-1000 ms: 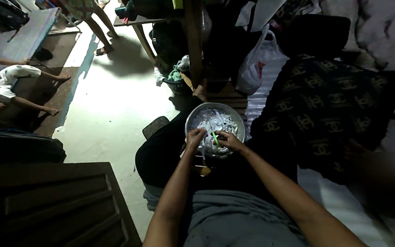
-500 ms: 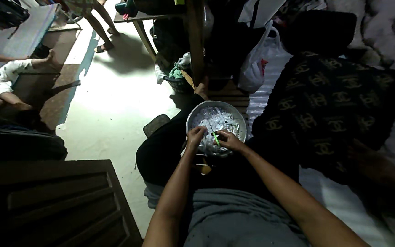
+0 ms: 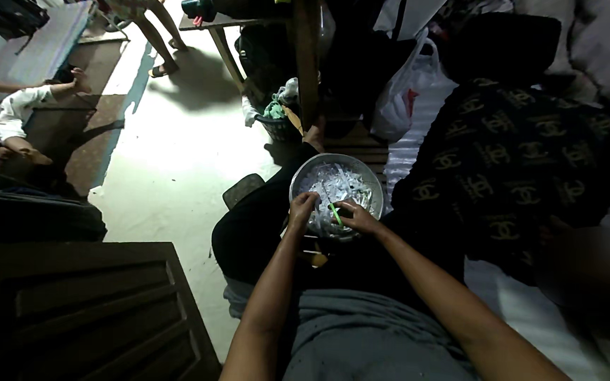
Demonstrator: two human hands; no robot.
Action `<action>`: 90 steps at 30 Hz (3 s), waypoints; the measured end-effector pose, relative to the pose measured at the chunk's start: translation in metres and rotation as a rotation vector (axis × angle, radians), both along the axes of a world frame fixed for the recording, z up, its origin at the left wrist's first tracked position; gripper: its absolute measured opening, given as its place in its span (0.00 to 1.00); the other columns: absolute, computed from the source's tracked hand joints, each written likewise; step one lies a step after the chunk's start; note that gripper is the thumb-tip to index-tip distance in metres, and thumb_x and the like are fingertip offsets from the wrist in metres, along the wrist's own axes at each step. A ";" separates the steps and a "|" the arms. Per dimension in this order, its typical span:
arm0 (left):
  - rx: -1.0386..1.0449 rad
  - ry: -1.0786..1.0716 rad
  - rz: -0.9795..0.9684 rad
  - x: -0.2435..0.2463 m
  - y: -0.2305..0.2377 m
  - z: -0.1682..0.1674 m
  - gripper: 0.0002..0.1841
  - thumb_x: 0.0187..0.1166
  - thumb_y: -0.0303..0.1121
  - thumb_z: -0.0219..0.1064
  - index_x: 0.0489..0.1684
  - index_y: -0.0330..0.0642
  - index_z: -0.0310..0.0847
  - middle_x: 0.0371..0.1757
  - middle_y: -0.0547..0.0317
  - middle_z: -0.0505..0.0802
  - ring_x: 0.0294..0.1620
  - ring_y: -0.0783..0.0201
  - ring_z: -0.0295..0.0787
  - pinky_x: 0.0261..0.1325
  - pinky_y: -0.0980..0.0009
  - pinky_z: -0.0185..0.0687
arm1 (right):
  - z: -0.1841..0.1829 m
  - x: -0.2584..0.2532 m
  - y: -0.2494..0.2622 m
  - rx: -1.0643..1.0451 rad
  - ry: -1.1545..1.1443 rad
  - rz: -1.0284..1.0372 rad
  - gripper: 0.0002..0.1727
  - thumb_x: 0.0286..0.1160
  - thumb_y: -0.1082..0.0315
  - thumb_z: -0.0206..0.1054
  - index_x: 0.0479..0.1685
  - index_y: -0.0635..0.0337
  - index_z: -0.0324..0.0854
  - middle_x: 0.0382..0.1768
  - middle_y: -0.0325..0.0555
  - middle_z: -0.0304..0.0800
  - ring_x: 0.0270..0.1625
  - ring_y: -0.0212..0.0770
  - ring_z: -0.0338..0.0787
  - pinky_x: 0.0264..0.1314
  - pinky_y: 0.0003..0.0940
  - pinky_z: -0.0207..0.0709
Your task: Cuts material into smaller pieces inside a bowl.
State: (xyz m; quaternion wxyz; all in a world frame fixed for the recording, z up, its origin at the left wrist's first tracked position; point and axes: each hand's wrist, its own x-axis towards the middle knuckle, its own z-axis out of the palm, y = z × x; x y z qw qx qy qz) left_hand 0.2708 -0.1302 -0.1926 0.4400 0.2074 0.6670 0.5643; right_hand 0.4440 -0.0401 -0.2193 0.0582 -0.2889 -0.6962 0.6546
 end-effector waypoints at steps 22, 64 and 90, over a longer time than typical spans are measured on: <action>-0.030 -0.072 -0.054 0.002 0.000 -0.003 0.08 0.85 0.28 0.64 0.43 0.32 0.86 0.31 0.59 0.90 0.29 0.72 0.83 0.37 0.75 0.80 | -0.003 -0.003 0.000 0.009 -0.017 -0.133 0.21 0.79 0.69 0.69 0.68 0.70 0.78 0.42 0.51 0.90 0.37 0.34 0.89 0.48 0.31 0.85; -0.011 -0.089 -0.055 0.002 -0.001 -0.003 0.06 0.85 0.28 0.64 0.45 0.34 0.84 0.33 0.61 0.89 0.31 0.72 0.81 0.40 0.74 0.80 | 0.000 -0.002 -0.001 0.074 -0.067 -0.012 0.29 0.78 0.58 0.71 0.73 0.67 0.76 0.55 0.59 0.89 0.49 0.44 0.90 0.60 0.42 0.82; -0.029 -0.094 -0.058 0.001 -0.002 -0.005 0.08 0.87 0.31 0.61 0.47 0.35 0.84 0.33 0.60 0.89 0.31 0.72 0.83 0.40 0.74 0.81 | 0.002 0.000 -0.002 0.151 -0.079 0.015 0.29 0.80 0.57 0.70 0.74 0.68 0.76 0.53 0.61 0.90 0.51 0.48 0.91 0.63 0.46 0.81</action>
